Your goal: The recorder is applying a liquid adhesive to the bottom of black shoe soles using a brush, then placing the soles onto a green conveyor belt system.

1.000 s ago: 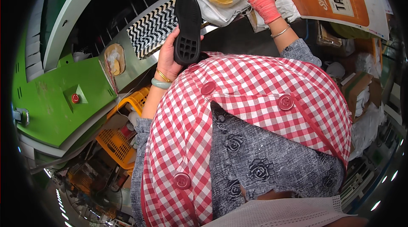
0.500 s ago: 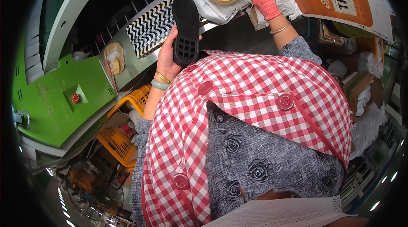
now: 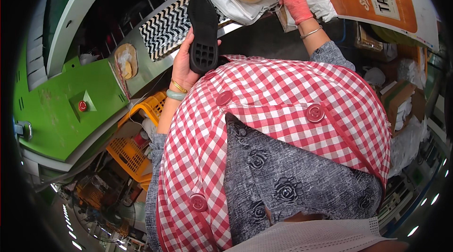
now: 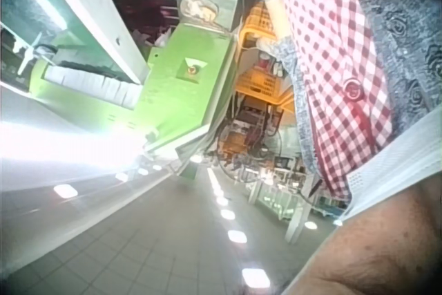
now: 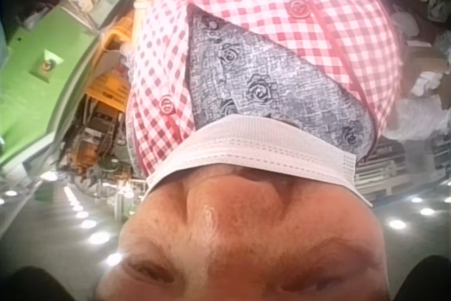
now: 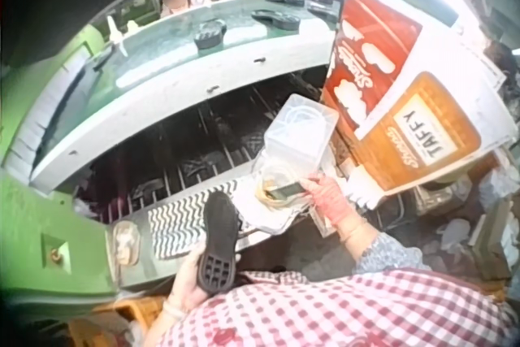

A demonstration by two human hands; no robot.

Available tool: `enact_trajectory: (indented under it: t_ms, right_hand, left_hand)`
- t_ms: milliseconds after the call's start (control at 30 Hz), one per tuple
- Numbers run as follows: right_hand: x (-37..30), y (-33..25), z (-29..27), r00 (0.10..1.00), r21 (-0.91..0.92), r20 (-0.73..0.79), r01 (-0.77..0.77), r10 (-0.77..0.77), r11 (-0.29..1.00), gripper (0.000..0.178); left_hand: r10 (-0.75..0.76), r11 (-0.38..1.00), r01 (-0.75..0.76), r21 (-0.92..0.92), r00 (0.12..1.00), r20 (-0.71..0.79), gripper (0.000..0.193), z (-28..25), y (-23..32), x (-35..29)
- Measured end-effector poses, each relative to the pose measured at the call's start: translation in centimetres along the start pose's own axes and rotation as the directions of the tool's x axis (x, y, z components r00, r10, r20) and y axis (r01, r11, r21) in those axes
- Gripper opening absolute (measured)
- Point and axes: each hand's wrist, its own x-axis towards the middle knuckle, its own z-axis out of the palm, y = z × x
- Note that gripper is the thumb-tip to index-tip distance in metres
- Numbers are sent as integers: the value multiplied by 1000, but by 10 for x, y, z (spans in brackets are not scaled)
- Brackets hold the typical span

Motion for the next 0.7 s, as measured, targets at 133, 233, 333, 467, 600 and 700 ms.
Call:
enact_trajectory:
  t_ms: [133, 233, 333, 467, 600, 700]
  right_hand:
    - [-13, 12, 15, 986, 545, -7, -135, 165, 828, 33]
    - [-38, -46, 44, 995, 561, 20, -94, 100, 822, 22]
    - [-66, -97, 65, 998, 476, 24, 43, -62, 879, 20]
    - [-69, -105, 89, 975, 337, -33, 218, -219, 916, 24]
    - [-68, -107, 92, 971, 315, -22, 231, -237, 920, 22]
    - [-69, -111, 92, 972, 331, -20, 226, -233, 916, 21]
  left_hand:
    - [35, 999, -35, -1, 999, 41, 47, -1, -1, -3]
    - [121, 989, -112, -100, 989, 90, 58, 6, 0, -7]
    - [137, 983, -107, -152, 971, 198, 67, 12, 2, -5]
    - [146, 981, -105, -162, 953, 265, 73, 21, 6, -7]
    - [162, 983, -133, -123, 949, 269, 75, 28, 9, -8]
    - [150, 985, -117, -125, 944, 296, 76, 32, 10, -8]
